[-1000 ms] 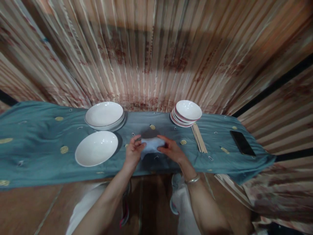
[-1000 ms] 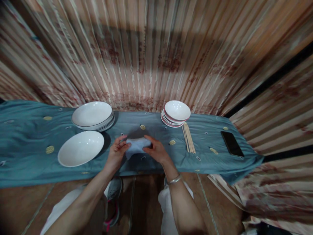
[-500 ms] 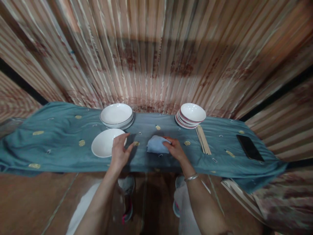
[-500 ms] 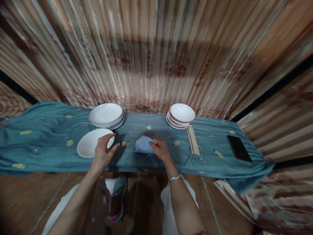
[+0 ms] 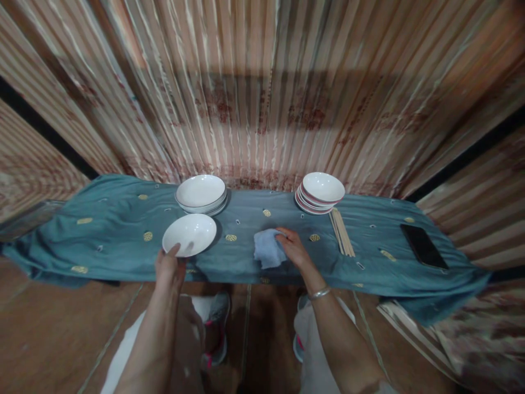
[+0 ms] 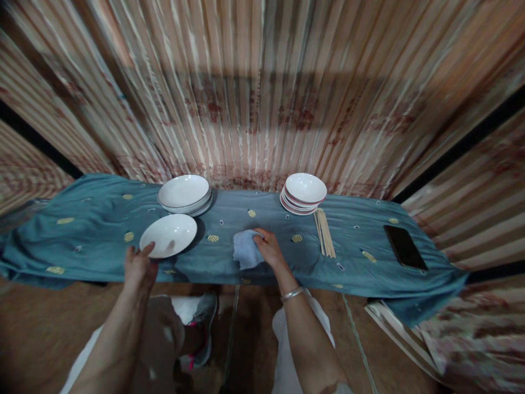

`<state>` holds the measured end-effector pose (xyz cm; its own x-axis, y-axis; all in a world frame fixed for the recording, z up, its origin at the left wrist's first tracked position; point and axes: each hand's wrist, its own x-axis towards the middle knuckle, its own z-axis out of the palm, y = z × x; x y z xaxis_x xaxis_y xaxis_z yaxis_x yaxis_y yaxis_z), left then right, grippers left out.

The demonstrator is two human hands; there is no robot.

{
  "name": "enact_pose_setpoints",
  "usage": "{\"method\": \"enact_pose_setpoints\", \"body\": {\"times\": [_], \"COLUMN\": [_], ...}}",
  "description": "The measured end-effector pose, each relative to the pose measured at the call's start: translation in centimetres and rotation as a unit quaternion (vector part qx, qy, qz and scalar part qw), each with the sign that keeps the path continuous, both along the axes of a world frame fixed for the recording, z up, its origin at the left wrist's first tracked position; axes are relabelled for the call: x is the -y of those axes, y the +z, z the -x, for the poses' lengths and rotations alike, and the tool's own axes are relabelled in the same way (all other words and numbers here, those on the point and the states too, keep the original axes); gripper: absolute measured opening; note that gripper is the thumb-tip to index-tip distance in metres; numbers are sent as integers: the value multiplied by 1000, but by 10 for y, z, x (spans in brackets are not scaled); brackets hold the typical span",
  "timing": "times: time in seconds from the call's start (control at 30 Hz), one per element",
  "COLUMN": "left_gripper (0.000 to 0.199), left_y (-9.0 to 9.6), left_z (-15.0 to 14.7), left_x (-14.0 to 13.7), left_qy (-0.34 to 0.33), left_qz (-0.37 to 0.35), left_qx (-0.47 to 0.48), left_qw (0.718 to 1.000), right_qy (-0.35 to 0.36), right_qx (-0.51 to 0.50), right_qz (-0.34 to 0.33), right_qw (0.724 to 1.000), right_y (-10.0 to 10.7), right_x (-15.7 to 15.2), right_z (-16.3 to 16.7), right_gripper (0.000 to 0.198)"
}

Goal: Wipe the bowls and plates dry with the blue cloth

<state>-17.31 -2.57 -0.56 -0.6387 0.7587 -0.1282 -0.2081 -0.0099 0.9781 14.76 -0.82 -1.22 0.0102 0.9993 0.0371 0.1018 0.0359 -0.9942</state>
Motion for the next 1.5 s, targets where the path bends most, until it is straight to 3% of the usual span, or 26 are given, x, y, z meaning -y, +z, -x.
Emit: {"method": "enact_pose_setpoints", "body": {"times": [0.1, 0.27, 0.43, 0.57, 0.67, 0.77, 0.9, 1.0, 1.13, 1.27, 1.4, 1.5], "left_gripper": [52, 67, 60, 51, 53, 54, 64, 70, 74, 72, 71, 71], "left_y": [11, 23, 19, 15, 14, 14, 15, 20, 23, 13, 3, 0], "left_z": [-16, -28, -50, -82, -106, -126, -147, -159, -170, -170, -164, -160], "left_x": [7, 16, 26, 32, 35, 34, 30, 26, 15, 4, -1, -2], "left_qy": [34, 28, -32, -119, -179, -226, -259, -285, -318, -336, -331, -340], "left_qz": [43, 70, 66, 53, 49, 62, 74, 58, 63, 70, 66, 54], "left_qx": [113, 113, 123, 143, 177, 196, 187, 176, 144, 99, 114, 140], "left_qw": [992, 991, 990, 981, 967, 952, 945, 940, 935, 934, 934, 928], "right_qy": [-8, -25, -134, -213, -214, -139, 20, 71, 70, 38, 0, 7], "right_qx": [3, -44, -120, -124, -9, 183, 430, 486, 447, 347, 134, -30], "right_qz": [4, 18, 4, -67, -140, -177, -125, -75, -25, 20, 26, 44], "right_qw": [1000, 999, 984, 967, 967, 957, 894, 868, 892, 937, 991, 999], "right_y": [-1, -1, -1, 3, 11, 18, 17, 12, 7, 2, -6, -7], "right_x": [1, 2, -3, -6, 0, 10, 19, 20, 15, 2, -10, -12], "right_z": [0, 5, 5, -5, -10, -5, 11, 18, 13, 11, 22, 33], "right_gripper": [19, 20, 32, 38, 39, 36, 32, 28, 33, 37, 38, 44]}}
